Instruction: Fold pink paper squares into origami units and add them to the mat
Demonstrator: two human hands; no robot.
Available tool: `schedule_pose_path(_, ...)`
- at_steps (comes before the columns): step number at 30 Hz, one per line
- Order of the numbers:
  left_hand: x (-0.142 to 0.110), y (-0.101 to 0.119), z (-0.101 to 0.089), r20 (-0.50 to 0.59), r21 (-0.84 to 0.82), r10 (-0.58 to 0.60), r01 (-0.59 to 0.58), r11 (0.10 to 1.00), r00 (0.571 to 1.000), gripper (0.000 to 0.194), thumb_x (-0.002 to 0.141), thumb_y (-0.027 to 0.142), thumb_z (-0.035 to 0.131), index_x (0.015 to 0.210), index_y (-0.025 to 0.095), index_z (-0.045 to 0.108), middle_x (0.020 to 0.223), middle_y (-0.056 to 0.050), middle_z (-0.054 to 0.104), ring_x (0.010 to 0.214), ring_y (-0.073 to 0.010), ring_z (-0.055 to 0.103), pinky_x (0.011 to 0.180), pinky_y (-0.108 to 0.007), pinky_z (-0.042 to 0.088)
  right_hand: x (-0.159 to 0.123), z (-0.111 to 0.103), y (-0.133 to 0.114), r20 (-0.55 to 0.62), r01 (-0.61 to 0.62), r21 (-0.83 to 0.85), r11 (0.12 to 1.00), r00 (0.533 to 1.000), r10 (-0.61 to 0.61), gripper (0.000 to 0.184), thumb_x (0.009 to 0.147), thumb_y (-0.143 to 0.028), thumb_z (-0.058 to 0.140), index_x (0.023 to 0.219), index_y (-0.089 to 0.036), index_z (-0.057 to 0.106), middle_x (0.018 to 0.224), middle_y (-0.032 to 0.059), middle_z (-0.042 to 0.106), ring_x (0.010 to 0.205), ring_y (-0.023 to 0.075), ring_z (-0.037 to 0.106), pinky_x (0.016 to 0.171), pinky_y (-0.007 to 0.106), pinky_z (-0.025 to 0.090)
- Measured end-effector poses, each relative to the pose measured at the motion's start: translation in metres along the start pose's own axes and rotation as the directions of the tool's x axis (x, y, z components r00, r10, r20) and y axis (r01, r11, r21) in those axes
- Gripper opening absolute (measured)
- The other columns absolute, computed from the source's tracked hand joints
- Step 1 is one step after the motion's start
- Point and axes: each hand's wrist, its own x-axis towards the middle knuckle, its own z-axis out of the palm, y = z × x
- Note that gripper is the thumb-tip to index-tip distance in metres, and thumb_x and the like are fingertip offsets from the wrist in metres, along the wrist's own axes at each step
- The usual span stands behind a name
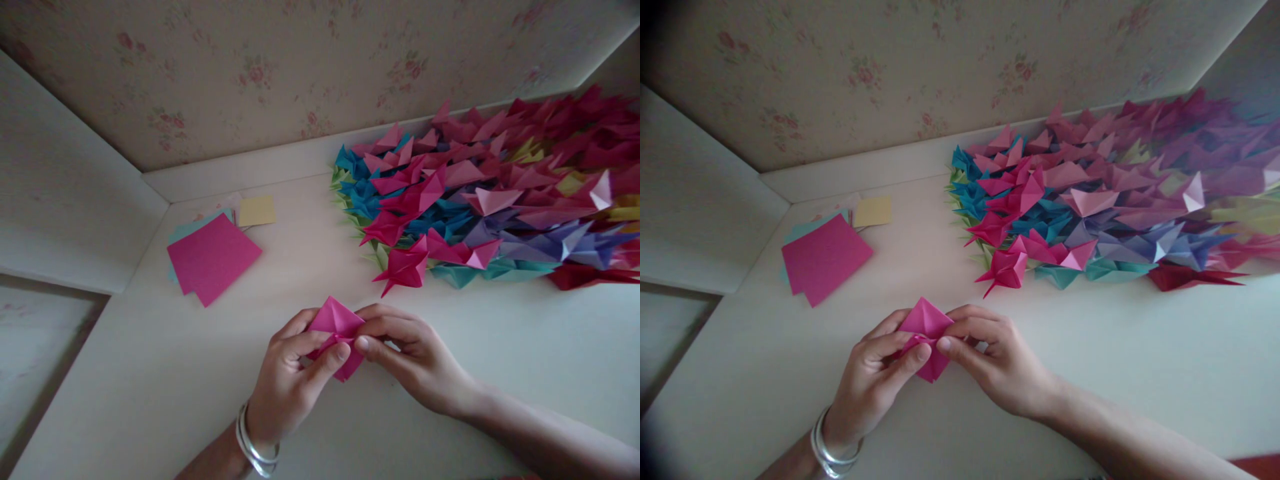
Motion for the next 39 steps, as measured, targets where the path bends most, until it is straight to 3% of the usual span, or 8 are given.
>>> schedule_pose_path(12, -0.0003, -0.003, 0.0023, -0.001, -0.029, -0.083, 0.082, 0.996, 0.997, 0.032, 0.096, 0.029, 0.058, 0.068, 0.017, 0.066, 0.076, -0.001, 0.056, 0.07, -0.0138, 0.053, 0.062, -0.023, 0.042, -0.0012, 0.0049, -0.0002, 0.018, -0.033, -0.029, 0.999, 0.999, 0.034, 0.016, 0.097, -0.024, 0.056, 0.086, -0.019, 0.067, 0.092, 0.0064, 0.068, 0.088, 0.0183, 0.065, 0.079, 0.029, 0.052)
schedule_pose_path(17, 0.0012, -0.0001, 0.0022, 0.024, 0.054, 0.0, -0.001, 0.999, 1.0, 0.01, 0.088, 0.026, 0.069, 0.087, 0.018, 0.074, 0.085, -0.003, 0.065, 0.074, -0.0154, 0.06, 0.067, -0.022, 0.046, -0.002, 0.0049, 0.0022, -0.082, -0.064, -0.036, 0.997, 0.995, 0.061, 0.018, 0.097, -0.026, 0.055, 0.084, -0.02, 0.066, 0.107, 0.008, 0.062, 0.098, 0.0183, 0.063, 0.08, 0.026, 0.052)
schedule_pose_path(22, -0.0003, -0.0004, 0.0033, 0.05, 0.105, 0.053, -0.058, 0.993, 0.997, 0.015, 0.088, 0.016, 0.067, 0.098, 0.022, 0.077, 0.091, -0.004, 0.072, 0.08, -0.0178, 0.065, 0.074, -0.023, 0.049, -0.0036, 0.0048, 0.0054, -0.146, -0.087, 0.01, 0.996, 0.985, 0.087, 0.017, 0.097, -0.028, 0.056, 0.085, -0.02, 0.065, 0.107, 0.0078, 0.059, 0.1, 0.0183, 0.061, 0.075, 0.024, 0.052)
schedule_pose_path(27, -0.0008, -0.0047, 0.0034, 0.051, 0.08, 0.02, -0.024, 0.996, 0.998, 0.015, 0.09, 0.016, 0.064, 0.082, 0.02, 0.076, 0.081, -0.002, 0.07, 0.073, -0.0162, 0.063, 0.069, -0.022, 0.047, -0.0028, 0.0057, 0.007, -0.155, -0.073, -0.015, 0.997, 0.985, 0.069, 0.018, 0.096, -0.027, 0.057, 0.083, -0.02, 0.065, 0.105, 0.0071, 0.06, 0.096, 0.0171, 0.062, 0.075, 0.024, 0.051)
schedule_pose_path(33, 0.0004, -0.0042, 0.0032, 0.06, 0.077, -0.03, 0.026, 0.997, 0.998, 0.029, 0.092, 0.028, 0.061, 0.066, 0.015, 0.065, 0.063, 0.001, 0.055, 0.057, -0.0111, 0.047, 0.055, -0.02, 0.038, -0.0034, 0.0065, 0.0066, -0.158, -0.04, -0.054, 0.998, 0.987, 0.031, 0.017, 0.096, -0.024, 0.057, 0.082, -0.02, 0.066, 0.103, 0.0068, 0.06, 0.095, 0.0168, 0.063, 0.077, 0.024, 0.051)
schedule_pose_path(39, -0.0013, -0.0006, 0.0033, 0.009, 0.105, -0.02, 0.019, 0.994, 1.0, 0.018, 0.091, 0.026, 0.063, 0.076, 0.017, 0.068, 0.063, 0.003, 0.057, 0.055, -0.0097, 0.045, 0.052, -0.019, 0.036, -0.0024, 0.0068, 0.0074, -0.177, -0.034, -0.082, 0.996, 0.984, 0.019, 0.019, 0.096, -0.024, 0.057, 0.08, -0.02, 0.065, 0.103, 0.0064, 0.059, 0.092, 0.0159, 0.063, 0.073, 0.023, 0.051)
